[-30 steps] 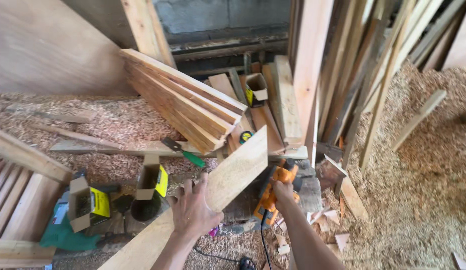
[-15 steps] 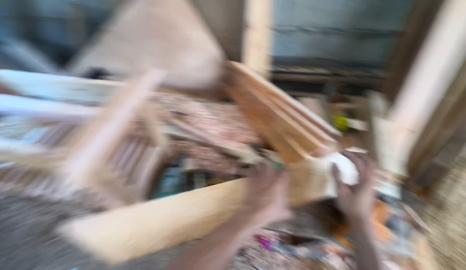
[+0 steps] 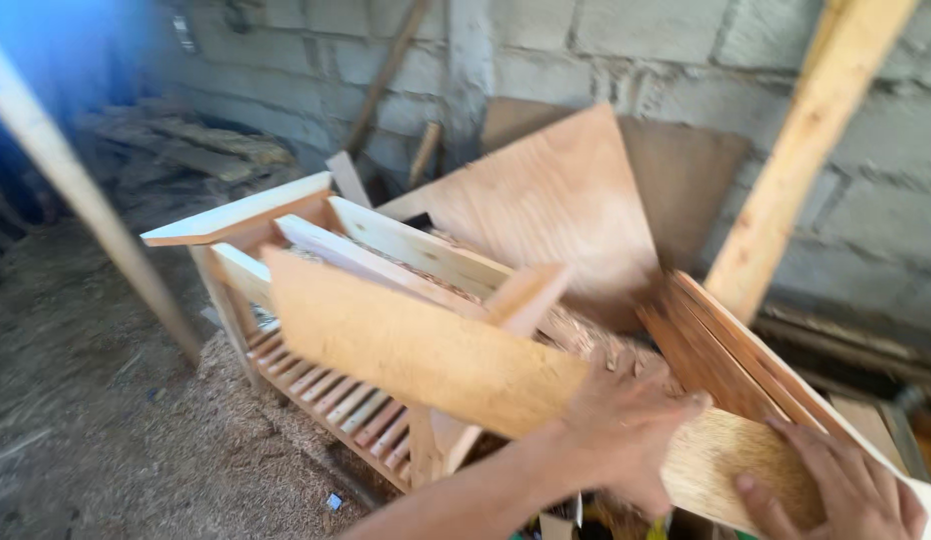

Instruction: The person fits a wooden plank into a slatted wooden frame, repeatedly adjusting and tapping it into place. They then use a power planer to smooth the plank's edge before reinserting it into the frame.

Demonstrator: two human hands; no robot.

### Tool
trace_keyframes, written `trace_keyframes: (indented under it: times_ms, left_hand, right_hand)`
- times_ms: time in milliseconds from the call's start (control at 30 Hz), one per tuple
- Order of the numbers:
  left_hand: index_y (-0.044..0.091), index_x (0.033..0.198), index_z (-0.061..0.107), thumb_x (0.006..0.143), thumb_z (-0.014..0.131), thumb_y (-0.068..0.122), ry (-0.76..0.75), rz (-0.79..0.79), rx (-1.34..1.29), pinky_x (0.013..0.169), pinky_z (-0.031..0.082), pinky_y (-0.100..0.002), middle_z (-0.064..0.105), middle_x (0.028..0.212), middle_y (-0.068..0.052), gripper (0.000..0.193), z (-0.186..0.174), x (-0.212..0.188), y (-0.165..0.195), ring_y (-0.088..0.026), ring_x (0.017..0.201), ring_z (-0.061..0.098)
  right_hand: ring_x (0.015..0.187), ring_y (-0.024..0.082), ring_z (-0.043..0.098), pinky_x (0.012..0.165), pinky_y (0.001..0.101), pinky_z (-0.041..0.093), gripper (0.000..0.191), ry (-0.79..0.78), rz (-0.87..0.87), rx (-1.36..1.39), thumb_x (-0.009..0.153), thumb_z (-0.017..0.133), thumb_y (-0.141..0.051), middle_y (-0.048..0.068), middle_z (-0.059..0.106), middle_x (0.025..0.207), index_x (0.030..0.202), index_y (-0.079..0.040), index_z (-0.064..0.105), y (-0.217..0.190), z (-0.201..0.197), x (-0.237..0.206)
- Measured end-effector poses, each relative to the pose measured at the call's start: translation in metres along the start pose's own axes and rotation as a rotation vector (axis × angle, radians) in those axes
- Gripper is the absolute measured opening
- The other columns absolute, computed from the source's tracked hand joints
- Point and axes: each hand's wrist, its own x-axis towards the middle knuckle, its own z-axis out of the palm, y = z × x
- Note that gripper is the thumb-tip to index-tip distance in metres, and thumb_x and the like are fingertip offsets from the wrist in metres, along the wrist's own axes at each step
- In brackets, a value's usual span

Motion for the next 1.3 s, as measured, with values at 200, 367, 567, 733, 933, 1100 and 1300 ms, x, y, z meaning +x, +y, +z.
trace_keyframes:
  times_ms: [200, 367, 567, 733, 933, 1100, 1300]
  left_hand:
    - [0.034, 0.145, 0.052, 0.030, 0.087, 0.037, -0.144, -0.041, 0.053, 0.103, 0.043, -0.056, 0.062, 0.124, -0.006, 0.121, -0.017, 0.005, -0.115, -0.037, 0.118, 0.057]
    - [0.042, 0.147, 0.048, 0.029, 0.098, 0.049, 0.068, 0.151, 0.192, 0.102, 0.035, -0.070, 0.057, 0.141, -0.008, 0.129, -0.013, 0.016, -0.214, -0.038, 0.137, 0.046]
    - [0.041, 0.150, 0.038, 0.038, 0.096, 0.049, -0.157, 0.153, 0.018, 0.103, 0.035, -0.071, 0.058, 0.135, 0.001, 0.127, -0.011, 0.032, -0.348, -0.037, 0.126, 0.051]
    - [0.039, 0.151, 0.044, 0.037, 0.090, 0.044, -0.217, 0.162, -0.082, 0.103, 0.045, -0.057, 0.063, 0.131, 0.003, 0.123, -0.018, 0.034, -0.447, -0.029, 0.126, 0.058]
    - [0.036, 0.149, 0.045, 0.036, 0.087, 0.039, -0.276, 0.153, -0.191, 0.102, 0.042, -0.059, 0.062, 0.130, 0.003, 0.120, -0.007, 0.056, -0.519, -0.024, 0.125, 0.059]
    - [0.033, 0.149, 0.045, 0.036, 0.088, 0.039, -0.305, 0.143, -0.224, 0.103, 0.041, -0.059, 0.062, 0.130, 0.002, 0.121, 0.004, 0.072, -0.542, -0.026, 0.125, 0.058]
    - [0.033, 0.148, 0.048, 0.033, 0.085, 0.033, -0.349, 0.099, -0.222, 0.100, 0.044, -0.057, 0.065, 0.123, 0.000, 0.120, 0.006, 0.090, -0.570, -0.025, 0.120, 0.061]
  right_hand:
    - [0.127, 0.020, 0.064, 0.122, 0.0337, 0.043, 0.038, -0.062, -0.211, 0.377, 0.093, 0.059, -0.036, 0.007, 0.072, 0.127, 0.129, -0.032, 0.069, -0.021, 0.117, 0.105]
    - [0.119, 0.022, 0.070, 0.115, 0.0333, 0.048, 0.052, -0.167, -0.155, 0.439, 0.083, 0.067, -0.038, 0.010, 0.074, 0.124, 0.131, -0.020, 0.070, -0.086, 0.154, 0.147]
    - [0.116, 0.030, 0.070, 0.105, 0.0378, 0.054, 0.115, -0.044, -0.200, 0.133, 0.042, 0.096, -0.063, 0.020, 0.070, 0.130, 0.137, -0.006, 0.063, -0.200, 0.167, 0.170]
    - [0.106, 0.029, 0.067, 0.100, 0.0396, 0.054, 0.118, 0.032, -0.151, 0.143, 0.043, 0.087, -0.062, 0.020, 0.066, 0.123, 0.140, -0.001, 0.058, -0.290, 0.226, 0.216]
    - [0.128, 0.028, 0.058, 0.113, 0.0405, 0.048, 0.114, -0.136, -0.069, -0.166, 0.048, 0.077, -0.076, 0.013, 0.062, 0.132, 0.142, -0.014, 0.061, -0.319, 0.268, 0.246]
    - [0.139, 0.034, 0.047, 0.113, 0.0541, 0.040, 0.115, -0.346, -0.017, -0.164, 0.057, 0.065, -0.088, 0.012, 0.052, 0.147, 0.150, -0.021, 0.050, -0.330, 0.266, 0.271]
    - [0.144, 0.032, 0.042, 0.114, 0.0701, 0.030, 0.114, -0.603, 0.088, -0.292, 0.058, 0.058, -0.096, 0.003, 0.043, 0.156, 0.153, -0.035, 0.039, -0.346, 0.280, 0.307]
